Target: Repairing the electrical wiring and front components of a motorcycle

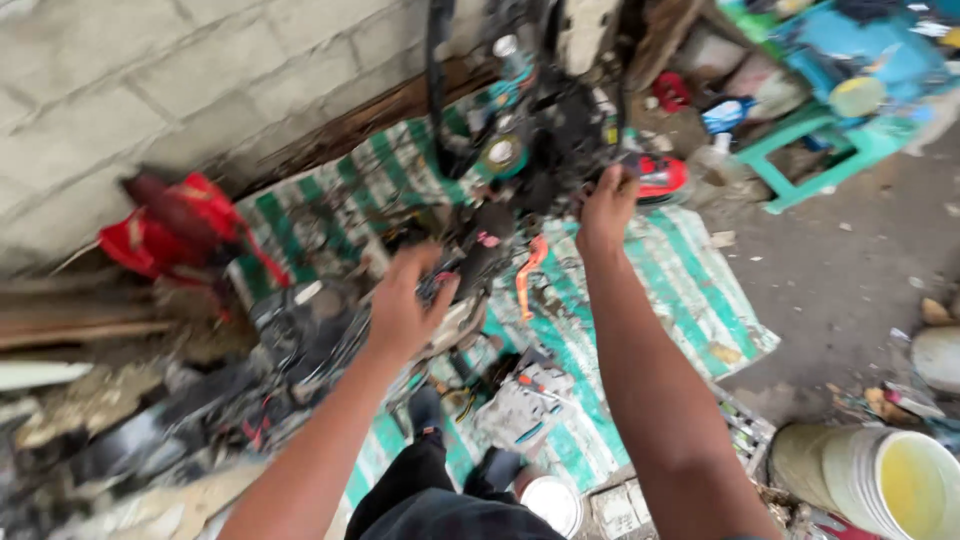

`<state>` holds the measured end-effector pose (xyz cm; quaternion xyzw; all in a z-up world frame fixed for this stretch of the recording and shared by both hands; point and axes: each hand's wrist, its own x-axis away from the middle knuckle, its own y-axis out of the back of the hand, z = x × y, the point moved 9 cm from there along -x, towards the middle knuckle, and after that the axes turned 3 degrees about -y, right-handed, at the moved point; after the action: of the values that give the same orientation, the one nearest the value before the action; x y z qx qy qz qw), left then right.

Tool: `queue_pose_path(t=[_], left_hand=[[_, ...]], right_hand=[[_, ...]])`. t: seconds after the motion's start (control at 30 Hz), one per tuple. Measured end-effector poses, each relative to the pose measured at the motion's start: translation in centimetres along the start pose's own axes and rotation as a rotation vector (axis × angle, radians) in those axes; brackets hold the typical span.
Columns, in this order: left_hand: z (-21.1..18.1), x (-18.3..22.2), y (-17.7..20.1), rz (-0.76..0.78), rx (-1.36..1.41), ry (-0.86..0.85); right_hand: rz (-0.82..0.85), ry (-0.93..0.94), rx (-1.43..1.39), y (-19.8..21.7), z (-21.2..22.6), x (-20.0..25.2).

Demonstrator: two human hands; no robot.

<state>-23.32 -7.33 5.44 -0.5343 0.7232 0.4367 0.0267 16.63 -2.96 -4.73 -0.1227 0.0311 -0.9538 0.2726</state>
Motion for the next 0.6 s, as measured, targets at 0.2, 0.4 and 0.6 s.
queue_pose_path(t=[0.2,0.4,0.6], left_hand=[[8.7,30.6,5.6,0.171,-0.044,0.669],[17.2,35.9,9.1,0.155,-0.113,0.69],[27.6,18.0,7.7,0.219,-0.066,0.495]], right_hand=[[-0.317,0.426,0.449,-2.1,-0.5,-3.9],[-0.384,0.554,0.528,-3.2,5.0,-1.8],[-0.371,0.672,0.678,-2.5,7.7,2.0]])
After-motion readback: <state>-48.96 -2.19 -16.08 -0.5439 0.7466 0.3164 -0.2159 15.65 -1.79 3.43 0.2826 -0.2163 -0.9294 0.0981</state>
